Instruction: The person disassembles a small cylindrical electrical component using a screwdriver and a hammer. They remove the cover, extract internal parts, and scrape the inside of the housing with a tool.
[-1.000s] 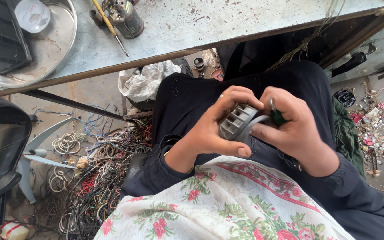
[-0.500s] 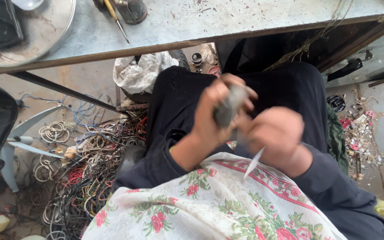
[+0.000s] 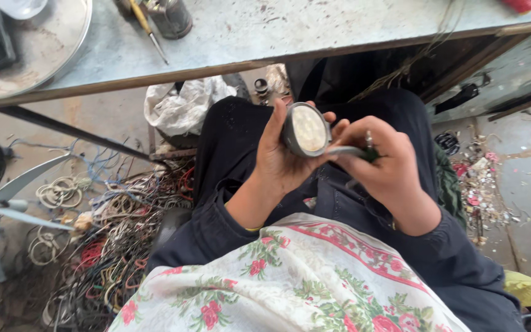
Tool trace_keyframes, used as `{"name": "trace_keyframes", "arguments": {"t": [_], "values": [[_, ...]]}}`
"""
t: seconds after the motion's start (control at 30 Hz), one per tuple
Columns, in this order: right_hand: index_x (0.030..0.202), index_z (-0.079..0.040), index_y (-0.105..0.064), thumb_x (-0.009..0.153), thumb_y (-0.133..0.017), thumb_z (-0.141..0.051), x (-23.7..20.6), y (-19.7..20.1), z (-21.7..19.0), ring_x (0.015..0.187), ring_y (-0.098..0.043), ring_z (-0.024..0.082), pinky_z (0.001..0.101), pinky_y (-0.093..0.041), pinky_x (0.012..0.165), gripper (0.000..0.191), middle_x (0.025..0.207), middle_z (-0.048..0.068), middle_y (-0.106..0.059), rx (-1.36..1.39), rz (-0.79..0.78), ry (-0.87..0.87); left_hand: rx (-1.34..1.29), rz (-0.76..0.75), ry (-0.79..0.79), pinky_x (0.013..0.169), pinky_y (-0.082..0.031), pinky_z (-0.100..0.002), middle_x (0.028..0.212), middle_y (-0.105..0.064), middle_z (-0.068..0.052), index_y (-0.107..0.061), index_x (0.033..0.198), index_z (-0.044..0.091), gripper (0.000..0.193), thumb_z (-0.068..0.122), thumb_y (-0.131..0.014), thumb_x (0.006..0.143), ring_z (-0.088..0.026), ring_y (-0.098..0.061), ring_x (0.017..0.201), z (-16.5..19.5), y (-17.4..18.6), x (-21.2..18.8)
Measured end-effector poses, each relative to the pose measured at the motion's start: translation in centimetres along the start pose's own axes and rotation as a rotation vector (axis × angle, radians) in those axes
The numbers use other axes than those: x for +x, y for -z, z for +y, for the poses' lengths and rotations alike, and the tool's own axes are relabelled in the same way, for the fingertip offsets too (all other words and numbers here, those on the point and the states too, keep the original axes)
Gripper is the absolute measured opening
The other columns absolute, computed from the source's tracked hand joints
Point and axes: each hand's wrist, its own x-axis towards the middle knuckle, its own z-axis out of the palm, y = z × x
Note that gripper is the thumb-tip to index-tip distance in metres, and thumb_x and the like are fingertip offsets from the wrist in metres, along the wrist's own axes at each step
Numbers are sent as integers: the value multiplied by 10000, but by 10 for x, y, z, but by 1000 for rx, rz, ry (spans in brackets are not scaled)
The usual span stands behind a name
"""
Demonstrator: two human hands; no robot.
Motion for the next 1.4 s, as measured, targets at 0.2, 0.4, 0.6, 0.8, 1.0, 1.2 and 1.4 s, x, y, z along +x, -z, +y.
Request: {"name": "trace_keyframes", "arguments": {"t": [0.2,0.4,0.6,0.8,1.0,1.2,1.4], "values": [[981,-45,-624,789,-873,-85,14,2,5,671,-563,53,239,-485,539,317,814,-25,-605,187,-313,-299,85,54,-177,1115,-542,-526,1191,-686,-173,-626,1220,36,473,486,-607,1077,-377,-616,1289,25,-15,-1],[1018,-58,-605,930,-728,-134,52,11,6,592,-540,60,223,-416,498,169,743,-8,-580,180,-159,-333,144,89,-375,1100,-540,-531,1176,-687,-153,-624,1211,56,424,451,-606,1057,-376,-621,1273,50,-30,-8],[1255,-66,-545,1097,-675,-121,149,17,43,719,-563,69,216,-469,617,212,1058,39,-573,443,151,-64,133,59,-390,1105,-535,-524,1201,-673,-148,-613,1244,50,441,456,-604,1073,-378,-605,1298,52,-38,-10],[1494,-31,-520,1042,-616,-18,197,40,114,1152,-596,230,367,-516,968,462,1330,161,-567,-441,146,147,80,23,-408,1106,-510,-563,1221,-666,-148,-589,1283,83,448,475,-583,1066,-370,-596,1279,56,-34,-9],[1463,32,-548,1065,-732,-151,187,17,64,1285,-556,337,436,-481,1070,475,1377,208,-566,-673,216,395,170,32,-462,1151,-478,-566,1278,-622,-141,-511,1386,98,498,487,-580,1082,-346,-564,1330,51,-23,-7],[1290,6,-634,865,-816,-419,81,-56,-11,1179,-622,228,326,-499,1033,628,1283,112,-625,-76,-98,337,675,51,-725,1161,-464,-402,1392,-529,-92,-435,1435,152,563,536,-581,1051,-203,-524,1340,37,-24,-7],[1176,39,-661,946,-828,-268,54,-80,-20,1126,-615,181,278,-498,1008,419,1257,115,-607,405,-65,258,903,-25,-867,943,-462,-237,1167,-526,-43,-544,1231,70,466,520,-566,1110,-99,-531,1010,29,-30,-21]]}}
